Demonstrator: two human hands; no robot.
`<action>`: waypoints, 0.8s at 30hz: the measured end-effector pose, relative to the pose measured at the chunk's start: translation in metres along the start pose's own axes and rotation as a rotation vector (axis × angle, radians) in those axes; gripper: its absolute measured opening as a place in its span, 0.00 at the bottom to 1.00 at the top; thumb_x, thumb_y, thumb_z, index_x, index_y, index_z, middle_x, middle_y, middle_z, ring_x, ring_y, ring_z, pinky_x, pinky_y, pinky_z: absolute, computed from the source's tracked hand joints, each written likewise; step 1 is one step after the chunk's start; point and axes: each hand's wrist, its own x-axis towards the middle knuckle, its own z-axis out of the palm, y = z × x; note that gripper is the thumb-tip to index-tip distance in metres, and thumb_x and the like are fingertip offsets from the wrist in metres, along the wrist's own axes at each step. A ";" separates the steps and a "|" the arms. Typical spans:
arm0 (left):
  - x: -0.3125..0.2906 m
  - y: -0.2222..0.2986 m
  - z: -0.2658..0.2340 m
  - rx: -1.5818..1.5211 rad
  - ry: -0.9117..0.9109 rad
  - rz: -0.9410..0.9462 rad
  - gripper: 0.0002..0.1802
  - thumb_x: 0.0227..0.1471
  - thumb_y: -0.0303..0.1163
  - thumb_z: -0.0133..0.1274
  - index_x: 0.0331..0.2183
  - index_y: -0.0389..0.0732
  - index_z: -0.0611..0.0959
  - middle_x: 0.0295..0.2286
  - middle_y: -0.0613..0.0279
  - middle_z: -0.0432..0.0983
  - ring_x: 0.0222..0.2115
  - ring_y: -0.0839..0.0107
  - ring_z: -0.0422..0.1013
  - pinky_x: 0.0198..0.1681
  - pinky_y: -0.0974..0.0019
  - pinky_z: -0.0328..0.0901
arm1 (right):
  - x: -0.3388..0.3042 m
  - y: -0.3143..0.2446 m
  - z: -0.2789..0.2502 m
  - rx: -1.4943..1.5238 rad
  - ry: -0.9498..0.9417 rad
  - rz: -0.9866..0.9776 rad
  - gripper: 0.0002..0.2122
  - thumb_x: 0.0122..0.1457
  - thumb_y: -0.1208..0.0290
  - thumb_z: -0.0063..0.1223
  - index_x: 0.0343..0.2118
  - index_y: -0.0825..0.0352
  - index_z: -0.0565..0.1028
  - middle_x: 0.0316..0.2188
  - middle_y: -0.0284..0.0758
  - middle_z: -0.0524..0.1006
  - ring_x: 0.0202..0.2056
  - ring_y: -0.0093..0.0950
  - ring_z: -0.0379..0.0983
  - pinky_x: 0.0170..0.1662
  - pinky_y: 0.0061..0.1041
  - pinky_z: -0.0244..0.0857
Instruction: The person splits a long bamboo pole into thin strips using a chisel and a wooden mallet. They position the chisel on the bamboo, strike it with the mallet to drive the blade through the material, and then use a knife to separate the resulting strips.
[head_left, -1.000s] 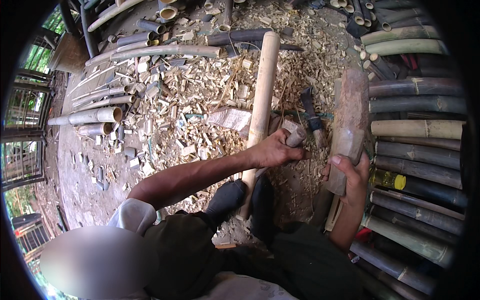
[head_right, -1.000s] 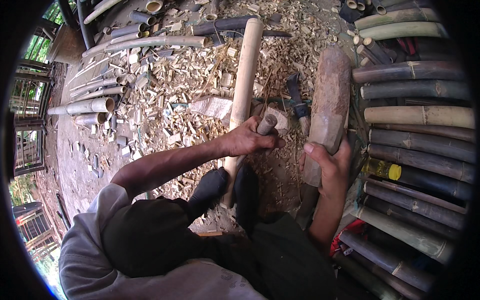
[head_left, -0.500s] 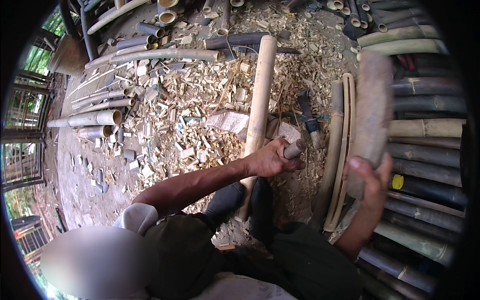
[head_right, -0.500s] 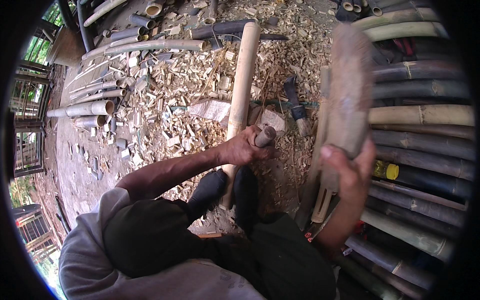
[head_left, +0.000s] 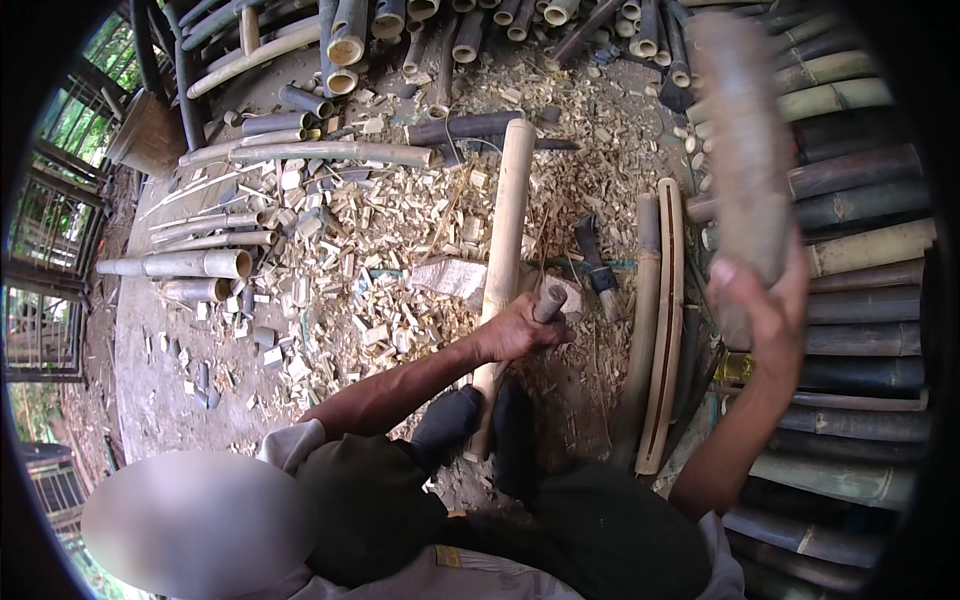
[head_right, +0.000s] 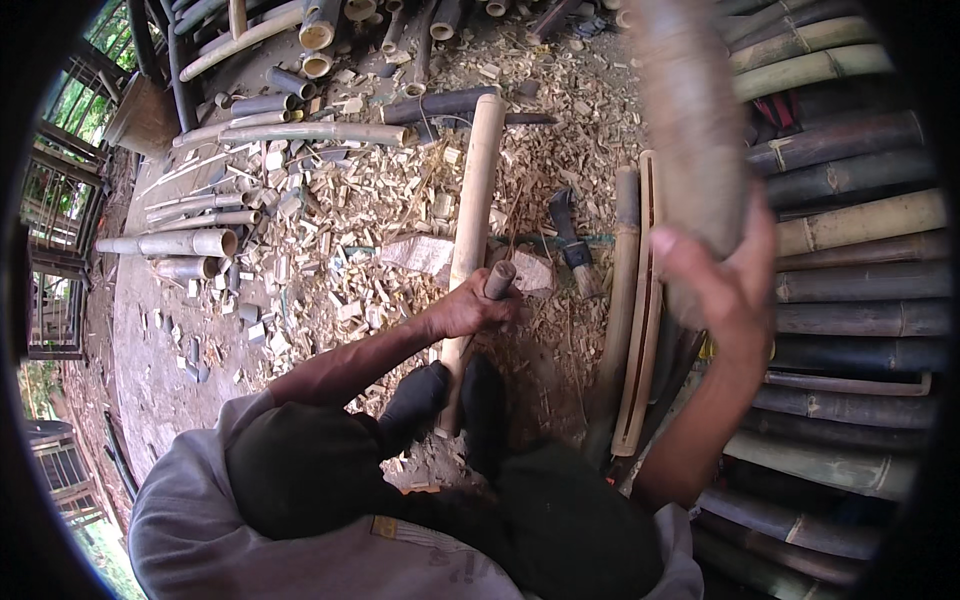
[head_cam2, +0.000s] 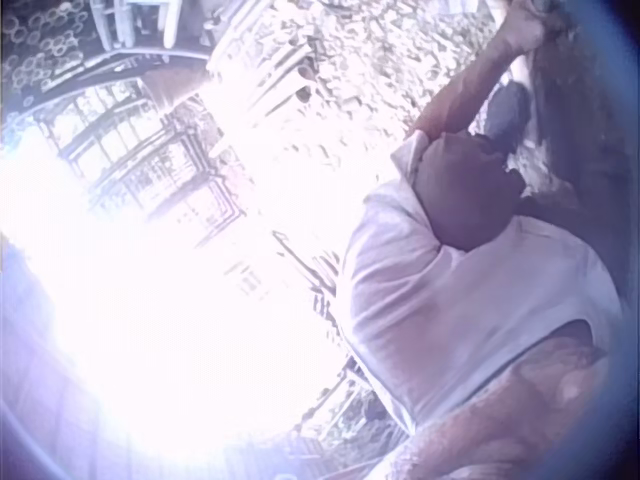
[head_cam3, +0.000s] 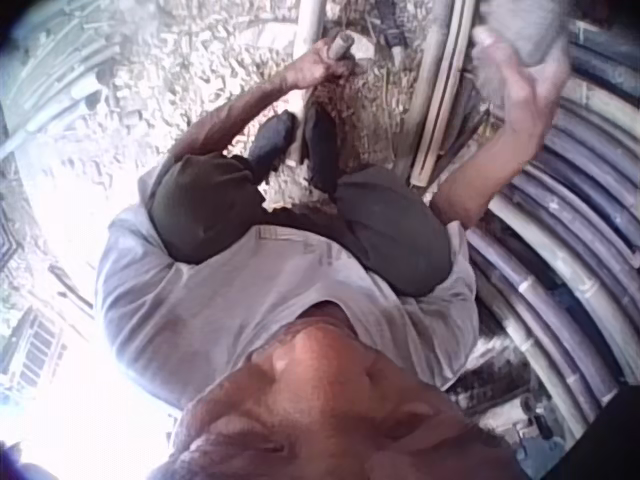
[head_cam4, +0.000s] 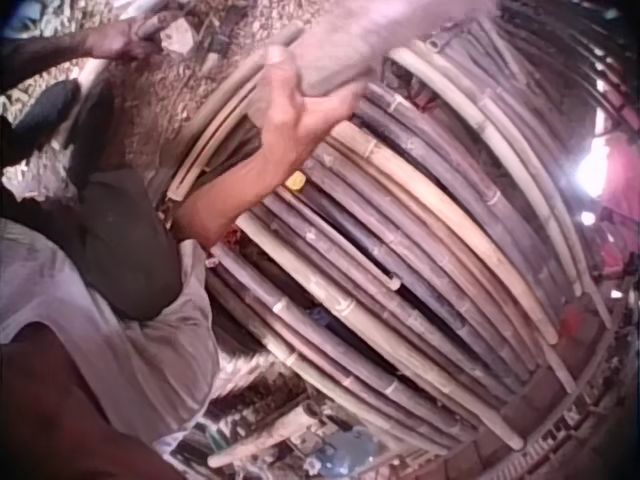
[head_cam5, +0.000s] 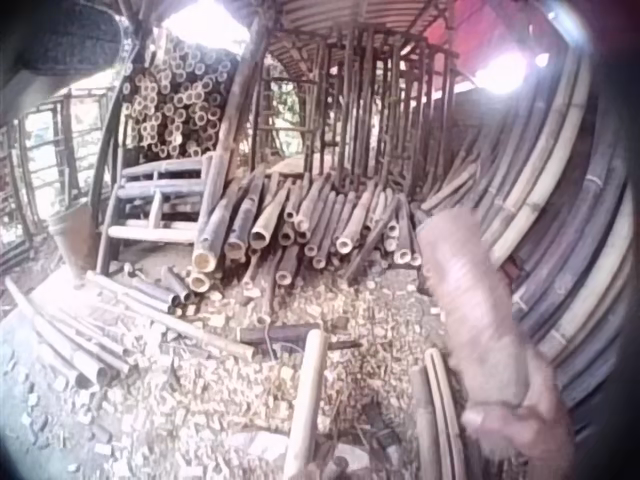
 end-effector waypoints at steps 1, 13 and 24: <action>0.001 -0.001 0.000 -0.009 -0.005 -0.019 0.11 0.57 0.35 0.60 0.30 0.36 0.85 0.21 0.66 0.77 0.24 0.77 0.72 0.29 0.68 0.68 | 0.002 -0.003 -0.002 0.003 0.109 -0.007 0.34 0.48 0.69 0.65 0.59 0.72 0.65 0.44 0.43 0.78 0.39 0.34 0.78 0.42 0.30 0.74; -0.009 -0.005 0.003 -0.064 0.022 -0.135 0.13 0.55 0.36 0.63 0.34 0.35 0.83 0.26 0.66 0.76 0.26 0.78 0.69 0.31 0.69 0.67 | -0.013 0.007 0.008 0.007 -0.170 -0.024 0.32 0.48 0.67 0.66 0.56 0.72 0.67 0.42 0.40 0.76 0.41 0.33 0.76 0.48 0.35 0.71; -0.053 -0.059 0.050 0.125 -0.405 0.253 0.04 0.45 0.24 0.61 0.24 0.40 0.81 0.21 0.61 0.74 0.23 0.70 0.71 0.28 0.64 0.68 | -0.041 0.086 0.029 -0.028 -0.281 0.060 0.33 0.45 0.69 0.68 0.56 0.71 0.66 0.41 0.39 0.76 0.40 0.31 0.76 0.46 0.34 0.71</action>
